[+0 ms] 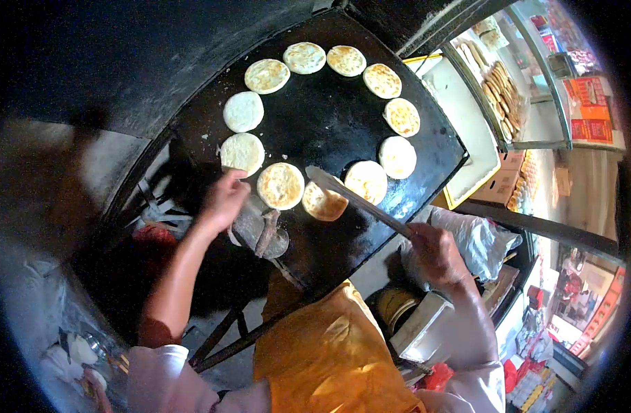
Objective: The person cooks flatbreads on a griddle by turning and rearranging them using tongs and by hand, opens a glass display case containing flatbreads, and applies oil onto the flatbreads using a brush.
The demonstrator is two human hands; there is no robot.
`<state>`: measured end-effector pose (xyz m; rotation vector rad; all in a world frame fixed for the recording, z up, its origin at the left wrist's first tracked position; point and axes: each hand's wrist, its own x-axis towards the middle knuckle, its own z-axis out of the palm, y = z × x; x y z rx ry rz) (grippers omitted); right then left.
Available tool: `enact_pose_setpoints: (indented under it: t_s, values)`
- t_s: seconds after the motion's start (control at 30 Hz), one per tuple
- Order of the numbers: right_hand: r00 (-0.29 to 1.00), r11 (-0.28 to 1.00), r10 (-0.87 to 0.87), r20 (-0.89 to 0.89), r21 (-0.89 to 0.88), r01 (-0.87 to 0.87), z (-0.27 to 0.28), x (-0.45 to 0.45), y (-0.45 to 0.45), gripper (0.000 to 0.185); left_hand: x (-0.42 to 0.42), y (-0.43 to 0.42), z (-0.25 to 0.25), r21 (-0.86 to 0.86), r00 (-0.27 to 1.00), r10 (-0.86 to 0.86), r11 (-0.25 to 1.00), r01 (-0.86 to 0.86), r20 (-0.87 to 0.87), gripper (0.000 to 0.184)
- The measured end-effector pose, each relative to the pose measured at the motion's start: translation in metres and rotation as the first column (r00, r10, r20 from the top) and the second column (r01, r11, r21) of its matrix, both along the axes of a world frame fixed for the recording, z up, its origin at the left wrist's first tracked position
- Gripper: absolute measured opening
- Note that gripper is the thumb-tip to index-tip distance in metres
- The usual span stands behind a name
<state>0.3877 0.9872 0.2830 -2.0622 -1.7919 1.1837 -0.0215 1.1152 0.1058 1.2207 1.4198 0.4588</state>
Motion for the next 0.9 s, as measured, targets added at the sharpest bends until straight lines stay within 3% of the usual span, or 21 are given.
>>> enact_pose_setpoints:
  t_s: [0.03, 0.1, 0.13, 0.2, 0.23, 0.27, 0.3, 0.37, 0.43, 0.57, 0.6, 0.63, 0.7, 0.73, 0.77, 0.83, 0.87, 0.9]
  values:
    - [1.0, 1.0, -0.003, -0.005, 0.003, 0.003, -0.003, -0.001, 0.009, 0.031, 0.014, -0.007, 0.011, 0.061, 0.986, -0.093, 0.993, 0.102, -0.137, 0.036]
    - [0.994, 0.994, 0.111, -0.023, 0.013, -0.11, -0.008, 0.001, 0.025, 0.03, 0.025, -0.017, -0.005, 0.179, 0.973, -0.127, 0.97, 0.162, -0.195, 0.037]
    - [0.994, 0.994, 0.107, -0.024, 0.014, -0.107, -0.017, 0.006, 0.033, 0.03, 0.03, -0.017, 0.002, 0.169, 0.934, -0.168, 0.959, 0.229, -0.315, 0.042]
    - [0.955, 0.976, 0.212, -0.206, -0.014, -0.219, -0.038, 0.015, 0.042, 0.027, 0.042, -0.021, 0.007, 0.165, 0.954, -0.112, 0.973, 0.162, -0.278, 0.047]
    - [0.955, 0.977, 0.209, -0.208, -0.007, -0.215, -0.035, 0.014, 0.04, 0.027, 0.046, -0.022, 0.01, 0.154, 0.969, -0.053, 0.984, 0.092, -0.241, 0.052]
    - [0.952, 0.989, 0.084, -0.293, -0.09, -0.115, -0.029, 0.01, 0.037, 0.024, 0.048, -0.022, 0.011, 0.16, 0.968, -0.053, 0.983, 0.094, -0.245, 0.052]
    - [0.929, 0.983, -0.042, -0.368, -0.181, -0.027, -0.022, 0.007, 0.035, 0.022, 0.048, -0.021, 0.012, 0.17, 0.992, -0.015, 0.985, 0.036, -0.122, 0.056]
    - [0.936, 0.981, -0.057, -0.347, -0.196, -0.012, -0.012, 0.002, 0.022, 0.023, 0.057, -0.019, 0.028, 0.168, 0.99, 0.053, 0.983, -0.075, 0.134, 0.064]
    - [0.891, 0.974, -0.159, -0.424, -0.214, 0.071, -0.007, -0.002, 0.004, 0.023, 0.062, -0.016, 0.043, -0.027, 0.98, 0.123, 0.992, -0.121, 0.158, 0.069]
    - [0.911, 0.974, -0.194, -0.364, -0.185, 0.134, -0.009, 0.015, -0.037, 0.025, 0.063, -0.008, 0.031, 0.065, 0.993, 0.091, 0.993, -0.096, 0.075, 0.068]
    - [0.885, 0.962, -0.257, -0.389, -0.189, 0.196, -0.01, 0.018, -0.054, 0.022, 0.059, -0.006, 0.027, 0.087, 0.994, 0.105, 0.99, -0.108, 0.04, 0.068]
    - [0.847, 0.943, -0.322, -0.422, -0.218, 0.25, -0.013, 0.023, -0.074, 0.02, 0.055, -0.003, 0.013, 0.112, 0.981, 0.148, 0.98, -0.162, 0.126, 0.067]
    - [0.814, 0.886, -0.448, -0.37, -0.306, 0.348, -0.02, 0.034, -0.117, 0.019, 0.054, -0.007, 0.016, 0.056, 0.971, 0.208, 0.975, -0.216, 0.117, 0.063]
    - [0.79, 0.865, -0.486, -0.374, -0.336, 0.372, -0.022, 0.038, -0.137, 0.019, 0.051, -0.005, 0.017, 0.04, 0.988, 0.149, 0.988, -0.148, -0.034, 0.059]
    - [0.765, 0.844, -0.521, -0.379, -0.366, 0.393, -0.024, 0.041, -0.155, 0.02, 0.05, -0.005, 0.013, 0.041, 0.989, 0.141, 0.989, -0.14, -0.035, 0.059]
    - [0.651, 0.746, -0.657, -0.38, -0.453, 0.488, -0.03, 0.042, -0.189, 0.019, 0.054, -0.007, 0.011, 0.287, 0.97, 0.089, 0.958, -0.022, -0.225, 0.057]
    - [0.662, 0.751, -0.651, -0.371, -0.44, 0.492, -0.032, 0.04, -0.199, 0.019, 0.059, -0.008, 0.015, 0.422, 0.957, 0.116, 0.906, 0.007, -0.265, 0.054]
    - [0.671, 0.755, -0.647, -0.361, -0.428, 0.497, -0.035, 0.036, -0.207, 0.02, 0.066, -0.011, 0.017, 0.422, 0.957, 0.107, 0.906, 0.017, -0.27, 0.054]
